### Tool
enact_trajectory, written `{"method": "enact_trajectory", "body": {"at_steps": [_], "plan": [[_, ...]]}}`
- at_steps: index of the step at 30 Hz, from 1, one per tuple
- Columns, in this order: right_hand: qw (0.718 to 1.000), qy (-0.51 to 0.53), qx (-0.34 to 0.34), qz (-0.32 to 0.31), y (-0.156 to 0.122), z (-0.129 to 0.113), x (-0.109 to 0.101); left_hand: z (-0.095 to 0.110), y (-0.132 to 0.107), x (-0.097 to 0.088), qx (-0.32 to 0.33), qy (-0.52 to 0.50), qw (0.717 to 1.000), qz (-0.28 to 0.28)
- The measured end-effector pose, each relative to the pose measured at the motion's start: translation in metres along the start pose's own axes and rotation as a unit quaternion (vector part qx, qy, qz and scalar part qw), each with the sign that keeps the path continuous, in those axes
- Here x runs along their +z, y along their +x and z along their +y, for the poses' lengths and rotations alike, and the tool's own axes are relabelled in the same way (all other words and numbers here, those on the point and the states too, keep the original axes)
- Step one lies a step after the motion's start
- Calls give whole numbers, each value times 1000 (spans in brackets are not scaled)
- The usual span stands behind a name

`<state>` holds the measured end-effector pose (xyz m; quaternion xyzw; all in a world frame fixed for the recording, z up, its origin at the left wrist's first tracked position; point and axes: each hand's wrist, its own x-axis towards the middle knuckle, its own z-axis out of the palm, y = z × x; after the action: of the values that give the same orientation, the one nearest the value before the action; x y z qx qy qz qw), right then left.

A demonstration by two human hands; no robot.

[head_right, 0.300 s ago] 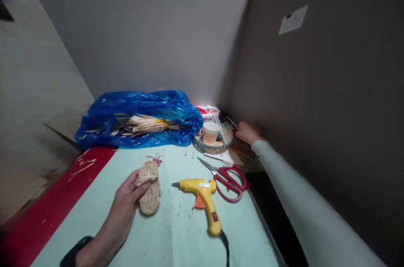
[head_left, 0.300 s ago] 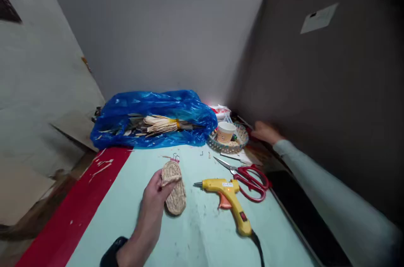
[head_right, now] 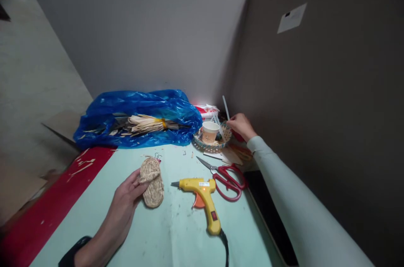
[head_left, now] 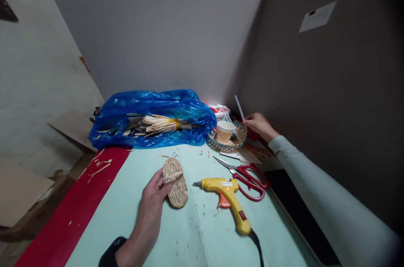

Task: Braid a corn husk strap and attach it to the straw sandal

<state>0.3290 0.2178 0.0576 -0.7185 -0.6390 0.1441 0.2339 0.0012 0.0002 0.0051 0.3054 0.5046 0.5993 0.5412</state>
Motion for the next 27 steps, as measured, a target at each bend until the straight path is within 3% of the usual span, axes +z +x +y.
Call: {"method": "enact_trajectory", "body": {"at_steps": [4, 9, 15, 20, 27], "plan": [[997, -37, 20, -67, 1, -8, 16, -2, 2, -1, -2, -2, 1000, 18], [989, -84, 11, -118, -1, -14, 19, -5, 5, -3, -4, -5, 999, 47], [988, -103, -30, -111, -18, -21, 7, -5, 5, -4, 21, 1, 999, 24], [990, -86, -91, -70, -58, -41, -12, -6, 11, -10, 56, 10, 998, -3], [976, -26, -213, -37, -146, -82, -31, 0, 7, -29, 82, 19, 996, -6]]}}
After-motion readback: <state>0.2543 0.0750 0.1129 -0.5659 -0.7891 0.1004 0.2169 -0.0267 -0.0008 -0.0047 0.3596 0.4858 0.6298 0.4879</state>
